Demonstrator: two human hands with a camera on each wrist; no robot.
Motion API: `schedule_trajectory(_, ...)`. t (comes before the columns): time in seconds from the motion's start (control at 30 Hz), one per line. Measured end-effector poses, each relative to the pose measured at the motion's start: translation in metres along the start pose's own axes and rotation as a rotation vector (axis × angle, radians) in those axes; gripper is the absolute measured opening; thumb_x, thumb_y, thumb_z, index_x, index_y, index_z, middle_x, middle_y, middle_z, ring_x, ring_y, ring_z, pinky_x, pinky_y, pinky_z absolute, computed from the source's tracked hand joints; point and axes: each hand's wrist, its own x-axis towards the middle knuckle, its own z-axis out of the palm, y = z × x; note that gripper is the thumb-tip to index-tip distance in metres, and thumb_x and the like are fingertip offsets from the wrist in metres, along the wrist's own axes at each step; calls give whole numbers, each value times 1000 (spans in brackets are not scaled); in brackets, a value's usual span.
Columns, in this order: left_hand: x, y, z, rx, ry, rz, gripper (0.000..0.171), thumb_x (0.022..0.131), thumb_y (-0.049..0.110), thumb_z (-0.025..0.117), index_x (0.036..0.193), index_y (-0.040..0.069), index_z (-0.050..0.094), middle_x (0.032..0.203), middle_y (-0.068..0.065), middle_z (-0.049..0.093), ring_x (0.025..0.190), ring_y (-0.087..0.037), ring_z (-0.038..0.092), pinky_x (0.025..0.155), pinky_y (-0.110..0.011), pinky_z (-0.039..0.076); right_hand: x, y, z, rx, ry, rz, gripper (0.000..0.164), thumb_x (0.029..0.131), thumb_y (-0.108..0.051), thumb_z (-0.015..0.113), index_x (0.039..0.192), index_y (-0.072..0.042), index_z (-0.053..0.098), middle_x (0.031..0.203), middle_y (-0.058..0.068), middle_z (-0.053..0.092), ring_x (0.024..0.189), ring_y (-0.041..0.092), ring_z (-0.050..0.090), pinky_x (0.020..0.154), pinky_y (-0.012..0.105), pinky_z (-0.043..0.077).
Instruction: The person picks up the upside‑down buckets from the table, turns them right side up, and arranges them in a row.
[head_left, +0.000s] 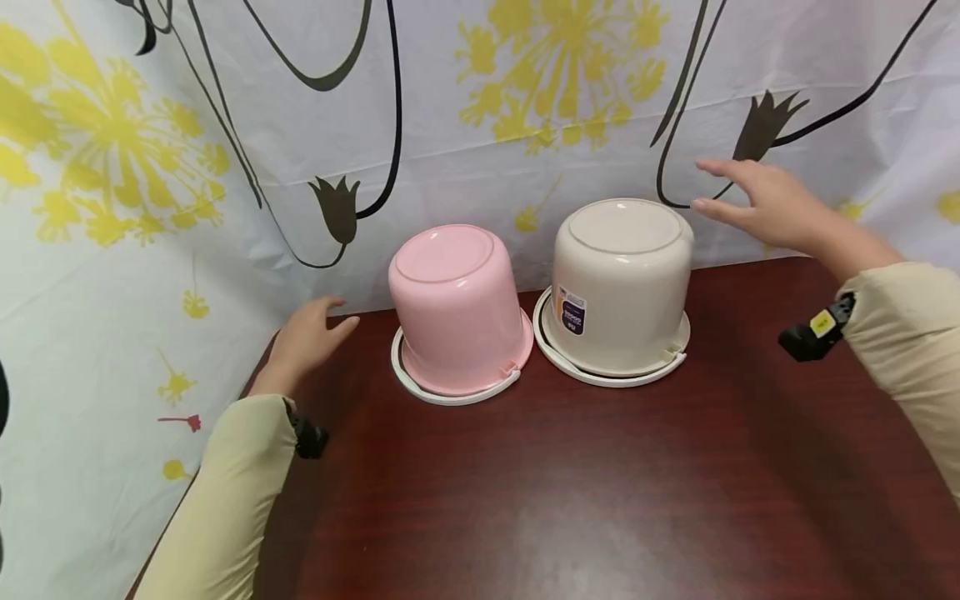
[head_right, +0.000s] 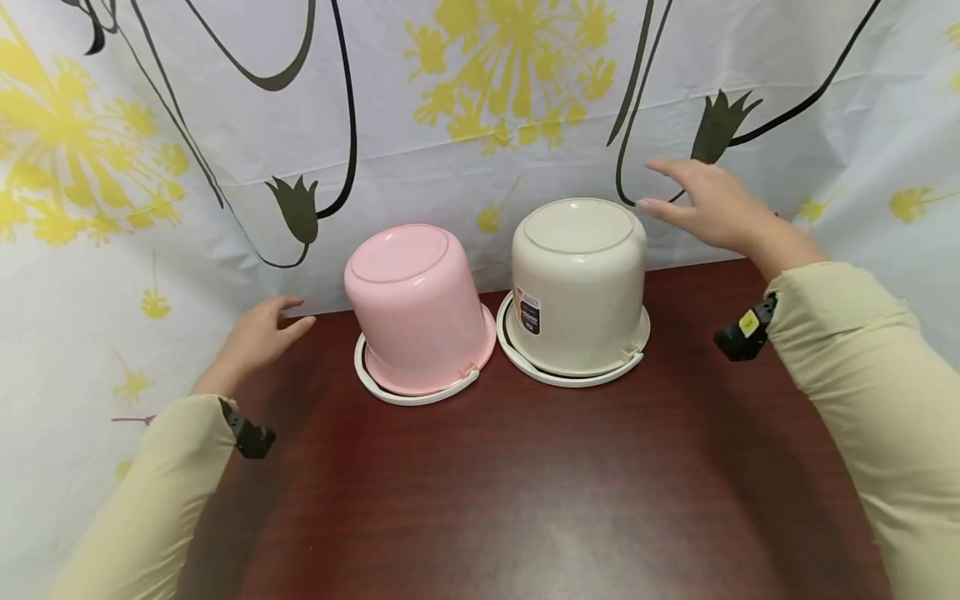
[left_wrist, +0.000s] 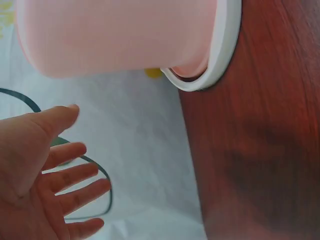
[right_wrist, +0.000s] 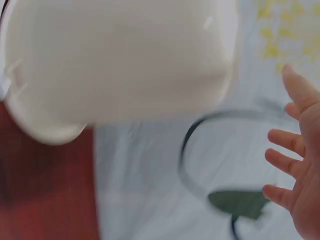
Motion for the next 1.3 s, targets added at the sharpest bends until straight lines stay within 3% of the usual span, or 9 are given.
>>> schedule_trajectory(0.2, -6, 17, -1, -52, 36, 72, 37, 91, 22, 57, 120, -1, 55, 116, -21, 56, 105, -35, 54, 87, -49, 41, 13, -61, 2, -68, 9, -147, 53, 94, -33, 52, 138, -7, 39, 133, 25, 41, 124, 43, 32, 98, 59, 23)
schedule_trajectory(0.33, -12, 25, 6, -59, 43, 108, 34, 90, 22, 59, 116, 2, 58, 113, -18, 59, 102, -33, 54, 86, -47, 41, 20, -95, 17, -83, -2, -254, 45, 91, -30, 56, 128, -4, 51, 123, 21, 51, 117, 39, 41, 95, 54, 29)
schedule_trajectory(0.5, -19, 32, 20, -82, 34, 152, 31, 88, 21, 61, 113, 3, 60, 110, -15, 60, 100, -30, 56, 85, -45, 43, 27, -122, 45, -95, -30, -365, 36, 87, -23, 62, 118, -5, 59, 114, 15, 58, 111, 33, 48, 94, 48, 33)
schedule_trajectory(0.9, -25, 32, 54, -166, 18, 238, 26, 85, 16, 65, 108, 3, 63, 99, -12, 63, 87, -25, 58, 77, -41, 46, 37, -144, 111, -100, -158, -487, 29, 86, -25, 63, 109, -7, 65, 98, 5, 65, 81, 18, 60, 78, 38, 45)
schedule_trajectory(1.1, -25, 29, 71, -256, -10, 284, 27, 84, 10, 64, 108, -2, 62, 103, -16, 63, 89, -30, 59, 79, -43, 46, 35, -144, 137, -97, -180, -513, 28, 84, -24, 66, 106, -6, 67, 95, 3, 66, 86, 21, 61, 76, 39, 47)
schedule_trajectory(1.3, -23, 25, 87, -283, -54, 305, 26, 83, 7, 64, 107, -4, 62, 105, -17, 62, 93, -32, 58, 80, -44, 47, 35, -143, 160, -76, -245, -489, 24, 82, -19, 67, 103, -7, 66, 95, 3, 67, 83, 20, 61, 74, 38, 47)
